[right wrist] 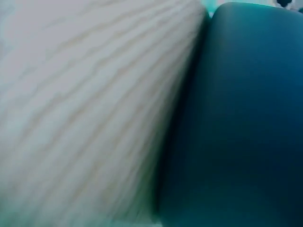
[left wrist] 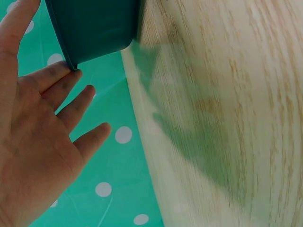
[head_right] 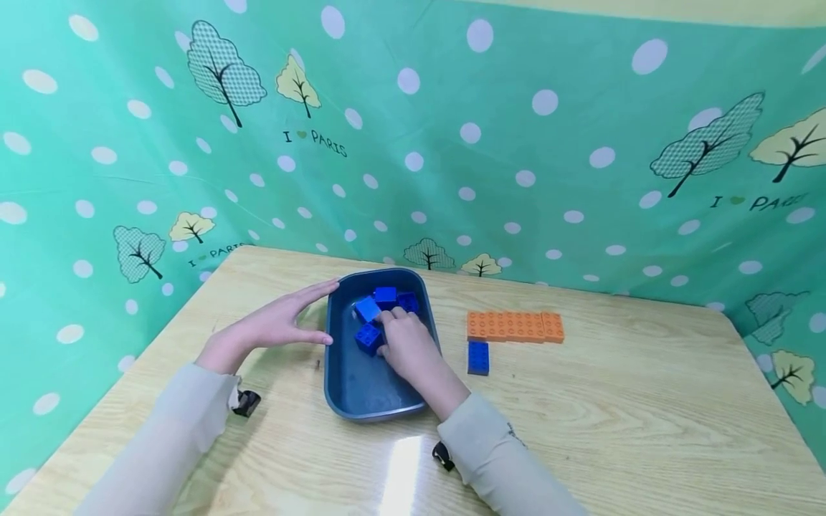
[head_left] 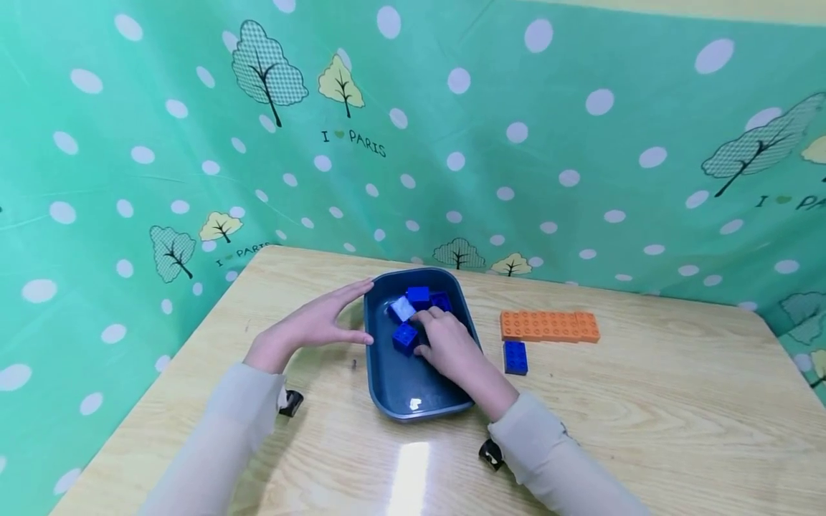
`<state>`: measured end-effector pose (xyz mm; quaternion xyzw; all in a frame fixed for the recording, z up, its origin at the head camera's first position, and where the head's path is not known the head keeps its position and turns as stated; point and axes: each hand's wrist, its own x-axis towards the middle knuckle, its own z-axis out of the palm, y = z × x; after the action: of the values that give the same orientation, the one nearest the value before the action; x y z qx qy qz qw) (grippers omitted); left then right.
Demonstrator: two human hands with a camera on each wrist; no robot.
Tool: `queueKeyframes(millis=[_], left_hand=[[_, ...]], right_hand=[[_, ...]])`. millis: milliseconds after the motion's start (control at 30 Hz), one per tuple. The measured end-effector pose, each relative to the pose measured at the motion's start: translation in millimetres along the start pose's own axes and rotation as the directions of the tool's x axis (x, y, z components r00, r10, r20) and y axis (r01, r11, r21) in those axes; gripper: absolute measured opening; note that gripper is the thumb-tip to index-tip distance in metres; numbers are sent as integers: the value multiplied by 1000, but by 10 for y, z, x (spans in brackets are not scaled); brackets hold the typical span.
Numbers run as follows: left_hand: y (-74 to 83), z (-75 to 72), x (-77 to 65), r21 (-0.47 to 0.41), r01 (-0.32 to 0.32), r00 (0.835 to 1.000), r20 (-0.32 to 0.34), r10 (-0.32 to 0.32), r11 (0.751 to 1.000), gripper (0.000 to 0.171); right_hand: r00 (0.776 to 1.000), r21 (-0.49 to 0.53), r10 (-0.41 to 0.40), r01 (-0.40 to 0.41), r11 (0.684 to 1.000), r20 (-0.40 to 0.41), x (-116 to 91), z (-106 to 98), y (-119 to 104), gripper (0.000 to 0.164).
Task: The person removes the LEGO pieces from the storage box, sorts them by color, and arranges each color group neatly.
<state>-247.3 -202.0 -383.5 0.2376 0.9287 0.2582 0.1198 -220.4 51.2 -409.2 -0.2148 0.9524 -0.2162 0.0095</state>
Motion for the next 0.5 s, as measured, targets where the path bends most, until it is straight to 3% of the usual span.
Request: queueKeyframes(millis=[200, 367, 500], left_hand=[[7, 20, 2, -1, 5, 1000, 9, -5, 1000, 99], [9, 21, 16, 0, 7, 1000, 8, -7, 1000, 98], [-3, 20, 17, 1, 8, 1000, 5, -8, 1000, 99]], right_hand=[[986, 205, -116, 89, 975, 120, -10, -8, 15, 45], [965, 256, -191, 141, 956, 182, -6, -15, 25, 39], [963, 259, -213, 166, 951, 166, 7, -14, 26, 33]])
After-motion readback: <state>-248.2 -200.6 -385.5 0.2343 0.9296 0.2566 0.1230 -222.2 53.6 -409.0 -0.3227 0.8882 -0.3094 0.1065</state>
